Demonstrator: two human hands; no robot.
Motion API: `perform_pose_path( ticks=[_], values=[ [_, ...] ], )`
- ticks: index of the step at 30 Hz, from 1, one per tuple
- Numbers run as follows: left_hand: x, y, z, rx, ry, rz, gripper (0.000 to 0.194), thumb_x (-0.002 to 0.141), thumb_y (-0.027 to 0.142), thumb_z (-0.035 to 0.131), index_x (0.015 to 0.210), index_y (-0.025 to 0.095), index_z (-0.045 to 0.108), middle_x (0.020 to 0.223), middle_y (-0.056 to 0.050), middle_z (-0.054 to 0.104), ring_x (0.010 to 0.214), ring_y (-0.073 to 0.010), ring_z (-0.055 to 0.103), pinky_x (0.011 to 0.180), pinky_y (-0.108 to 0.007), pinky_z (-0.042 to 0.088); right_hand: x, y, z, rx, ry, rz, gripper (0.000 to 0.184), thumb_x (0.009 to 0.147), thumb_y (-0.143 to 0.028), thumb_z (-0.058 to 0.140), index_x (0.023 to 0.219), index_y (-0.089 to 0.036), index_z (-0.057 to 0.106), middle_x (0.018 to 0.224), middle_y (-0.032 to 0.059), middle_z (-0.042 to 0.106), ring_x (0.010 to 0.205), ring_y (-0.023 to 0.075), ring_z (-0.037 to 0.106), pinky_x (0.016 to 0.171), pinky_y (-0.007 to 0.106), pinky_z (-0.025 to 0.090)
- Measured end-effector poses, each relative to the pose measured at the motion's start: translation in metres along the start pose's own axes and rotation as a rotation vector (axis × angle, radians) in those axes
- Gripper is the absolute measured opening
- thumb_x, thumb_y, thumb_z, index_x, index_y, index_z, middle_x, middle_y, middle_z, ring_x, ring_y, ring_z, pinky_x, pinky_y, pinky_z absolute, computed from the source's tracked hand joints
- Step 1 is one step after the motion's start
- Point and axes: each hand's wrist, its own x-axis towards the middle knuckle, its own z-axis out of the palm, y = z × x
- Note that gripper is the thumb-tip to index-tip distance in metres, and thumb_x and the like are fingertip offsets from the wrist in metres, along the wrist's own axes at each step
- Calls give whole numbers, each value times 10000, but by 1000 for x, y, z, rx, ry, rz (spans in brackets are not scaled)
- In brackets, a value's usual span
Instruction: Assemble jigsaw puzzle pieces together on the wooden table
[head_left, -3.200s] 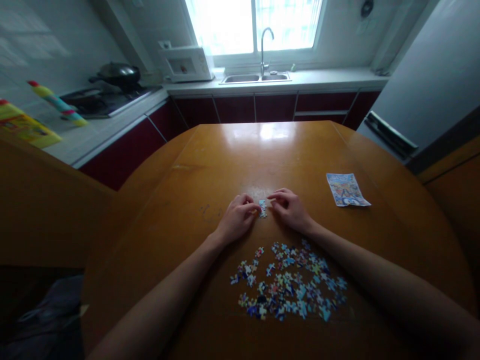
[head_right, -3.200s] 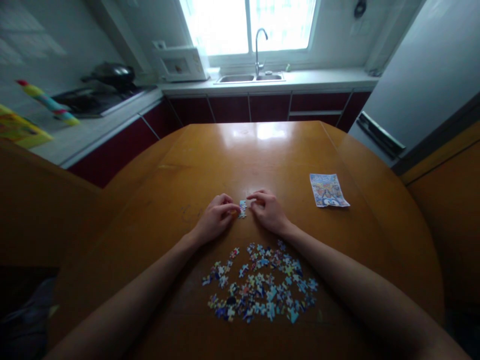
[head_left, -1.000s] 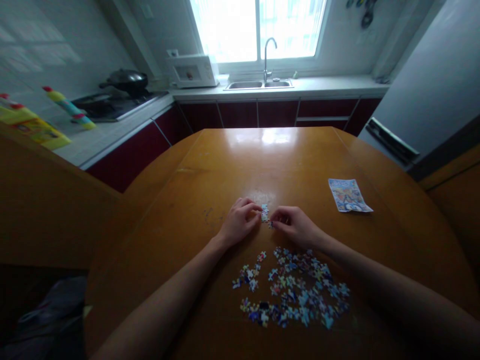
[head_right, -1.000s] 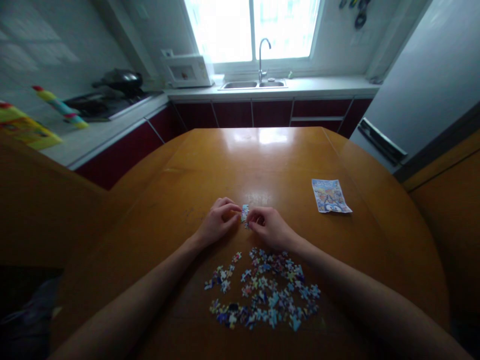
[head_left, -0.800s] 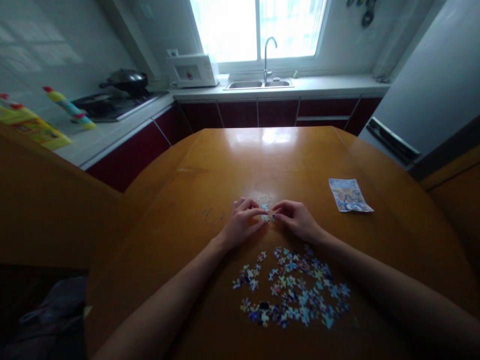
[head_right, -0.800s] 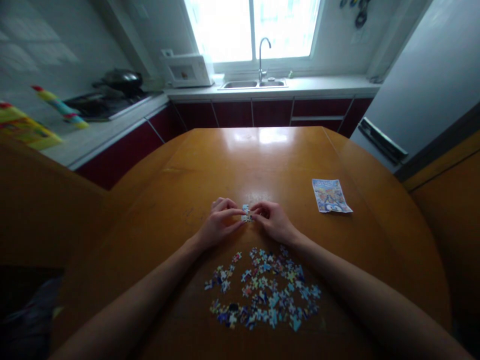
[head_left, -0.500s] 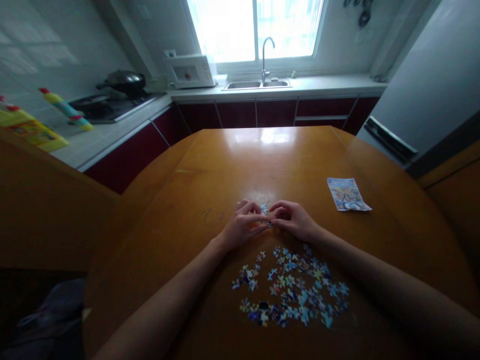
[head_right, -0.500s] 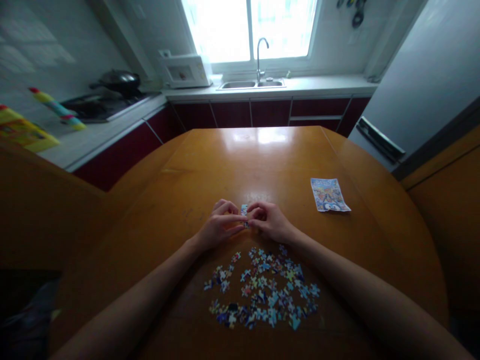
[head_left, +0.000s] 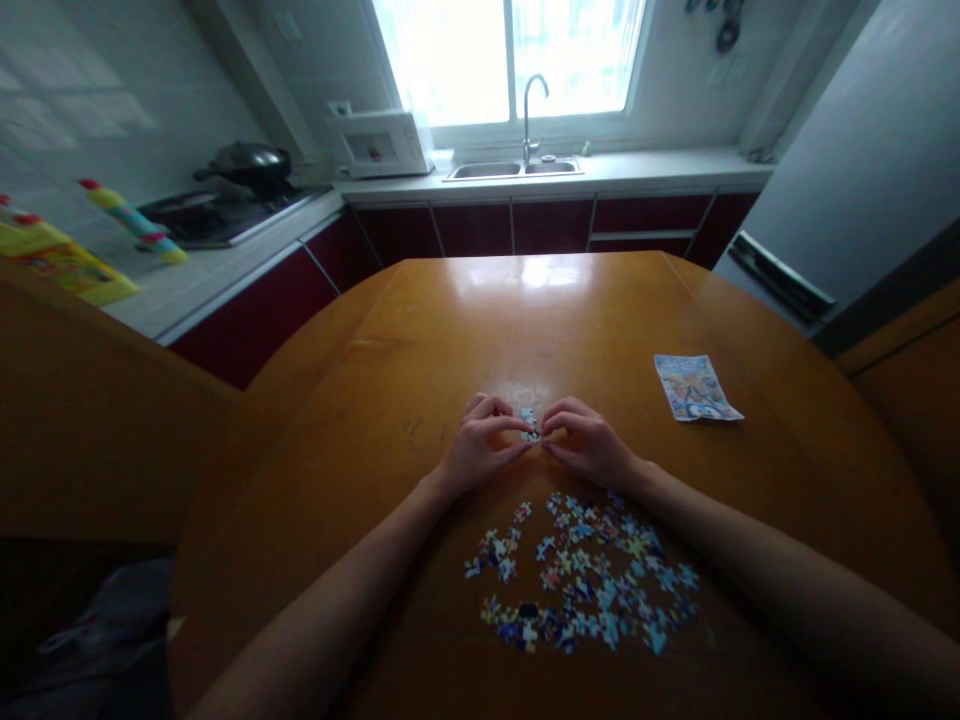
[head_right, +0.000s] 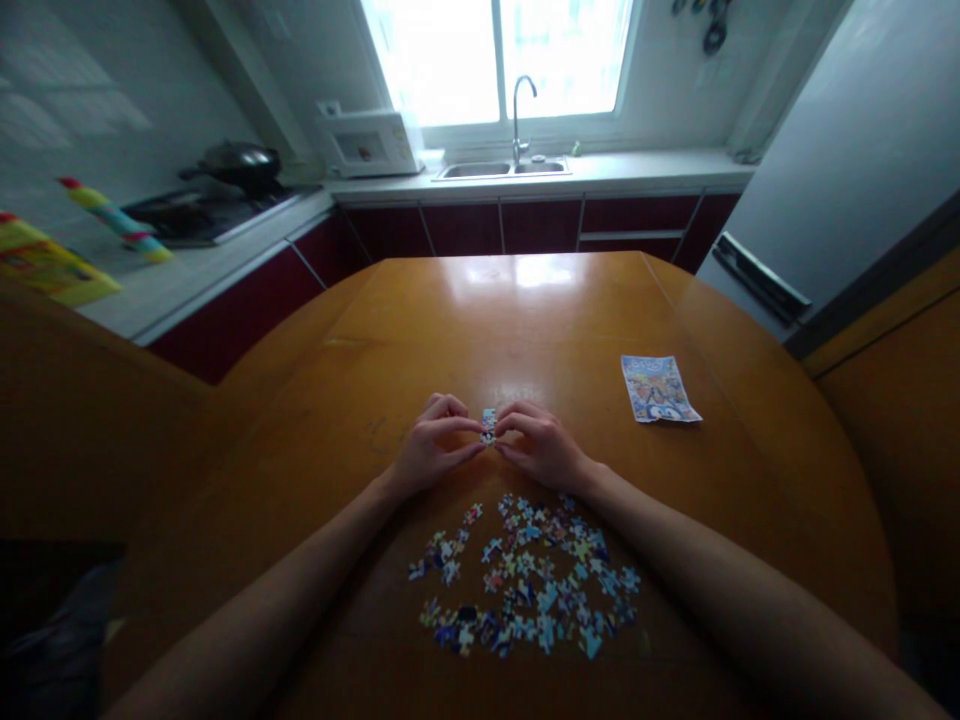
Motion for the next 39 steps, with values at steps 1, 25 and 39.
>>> perform_pose_path(
  ticks=[1,25,39],
  values=[
    [0,-1,0,-9,1,8,153,821,322,768,961,261,771,872,-35,567,891,-188,502,827,-338,446,0,0,0,3,0,-20,55,876,-166,663,910,-209,662,954,60,669,930,197,618,842,375,509],
    [2,2,-3,-7,29,-109,206,930,187,526,840,190,711,846,-33,578,903,-187,529,851,-343,436,-5,6,15,-378,-186,-88,185,933,-134,545,873,-218,699,927,45,681,914,186,564,835,333,501],
    [0,-1,-1,14,-54,-56,235,805,68,581,709,213,740,818,-24,558,876,-182,505,849,-351,423,-5,1,10,-371,-153,-13,177,919,-130,551,941,-216,704,966,55,661,951,204,541,847,340,489]
  ],
)
